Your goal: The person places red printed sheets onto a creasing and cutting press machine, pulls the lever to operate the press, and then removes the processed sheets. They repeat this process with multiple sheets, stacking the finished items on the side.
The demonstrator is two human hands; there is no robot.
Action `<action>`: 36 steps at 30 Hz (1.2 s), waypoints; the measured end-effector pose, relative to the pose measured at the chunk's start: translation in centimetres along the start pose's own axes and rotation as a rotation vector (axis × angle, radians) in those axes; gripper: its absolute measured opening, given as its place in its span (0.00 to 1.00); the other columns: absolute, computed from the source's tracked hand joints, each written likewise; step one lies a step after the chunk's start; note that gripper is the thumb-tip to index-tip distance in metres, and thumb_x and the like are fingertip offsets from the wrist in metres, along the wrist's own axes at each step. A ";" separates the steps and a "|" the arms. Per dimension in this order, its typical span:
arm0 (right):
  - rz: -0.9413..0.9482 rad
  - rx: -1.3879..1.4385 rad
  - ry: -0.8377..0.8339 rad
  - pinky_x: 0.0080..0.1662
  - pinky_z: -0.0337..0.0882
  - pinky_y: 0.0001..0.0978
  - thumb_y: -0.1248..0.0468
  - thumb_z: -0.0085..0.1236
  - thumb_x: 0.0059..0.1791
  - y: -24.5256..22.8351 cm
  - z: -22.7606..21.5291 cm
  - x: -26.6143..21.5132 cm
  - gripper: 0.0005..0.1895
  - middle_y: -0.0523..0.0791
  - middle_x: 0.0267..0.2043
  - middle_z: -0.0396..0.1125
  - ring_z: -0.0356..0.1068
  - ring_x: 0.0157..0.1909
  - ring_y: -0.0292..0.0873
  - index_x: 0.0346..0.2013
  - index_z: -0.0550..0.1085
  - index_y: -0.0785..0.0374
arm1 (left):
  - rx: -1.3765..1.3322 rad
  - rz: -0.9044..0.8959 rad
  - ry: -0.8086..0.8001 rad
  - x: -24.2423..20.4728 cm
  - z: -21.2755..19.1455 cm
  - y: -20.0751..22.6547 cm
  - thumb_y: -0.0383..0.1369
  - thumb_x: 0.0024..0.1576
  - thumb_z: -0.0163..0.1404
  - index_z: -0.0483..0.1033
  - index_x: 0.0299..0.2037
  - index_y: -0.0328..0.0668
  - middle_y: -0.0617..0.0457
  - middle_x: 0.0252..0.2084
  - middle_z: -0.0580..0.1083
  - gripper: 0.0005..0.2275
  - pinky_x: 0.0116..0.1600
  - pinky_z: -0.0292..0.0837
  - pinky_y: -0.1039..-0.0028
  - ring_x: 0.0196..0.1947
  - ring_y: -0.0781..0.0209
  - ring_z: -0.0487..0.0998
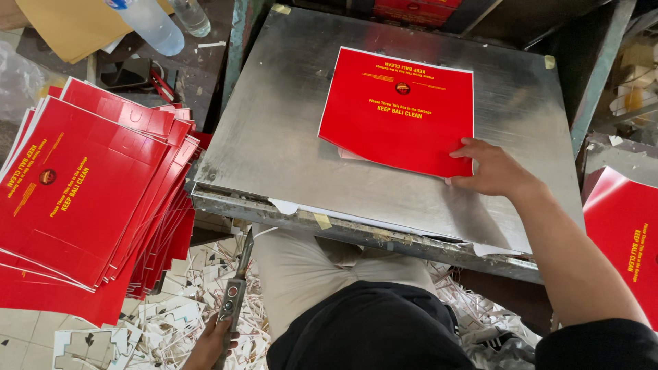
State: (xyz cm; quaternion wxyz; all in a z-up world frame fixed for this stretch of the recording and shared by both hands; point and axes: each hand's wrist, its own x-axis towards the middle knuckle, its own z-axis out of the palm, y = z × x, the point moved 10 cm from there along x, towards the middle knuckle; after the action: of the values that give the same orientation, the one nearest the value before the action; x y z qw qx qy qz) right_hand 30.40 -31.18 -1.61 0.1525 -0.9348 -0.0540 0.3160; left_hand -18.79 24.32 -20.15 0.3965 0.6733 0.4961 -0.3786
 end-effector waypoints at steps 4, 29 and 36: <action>-0.007 0.009 0.082 0.72 0.51 0.53 0.42 0.68 0.39 -0.3 1.0 -0.3 0.45 0.43 0.79 0.46 0.36 0.81 0.51 0.69 0.65 0.47 | -0.515 -0.069 0.091 0.8 1.4 -2.2 0.38 0.64 0.45 0.76 0.45 0.36 0.36 0.29 0.77 0.13 0.32 0.60 0.64 0.24 0.48 0.69; -0.309 0.162 1.095 0.64 0.70 0.51 0.59 0.59 0.56 4.1 -4.9 -19.3 0.26 0.58 0.65 0.64 0.65 0.67 0.58 0.65 0.68 0.71 | 0.087 1.394 0.862 -6.0 2.6 18.9 0.40 0.48 0.64 0.77 0.58 0.33 0.31 0.49 0.73 0.28 0.52 0.73 0.53 0.46 0.36 0.76; 0.601 0.146 0.980 0.56 0.68 0.52 0.50 0.58 0.56 31.5 5.4 -22.4 0.23 0.54 0.47 0.77 0.72 0.53 0.57 0.50 0.81 0.70 | 0.031 1.132 0.668 -1.1 2.5 18.6 0.33 0.43 0.62 0.78 0.58 0.31 0.33 0.46 0.75 0.29 0.48 0.70 0.61 0.50 0.45 0.73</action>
State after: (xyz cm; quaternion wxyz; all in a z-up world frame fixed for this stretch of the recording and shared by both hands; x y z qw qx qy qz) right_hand 9.47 -64.14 -2.88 0.1273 -0.9334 0.3126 -0.1216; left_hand -1.30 18.08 -17.20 0.3494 0.9172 0.1561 0.1111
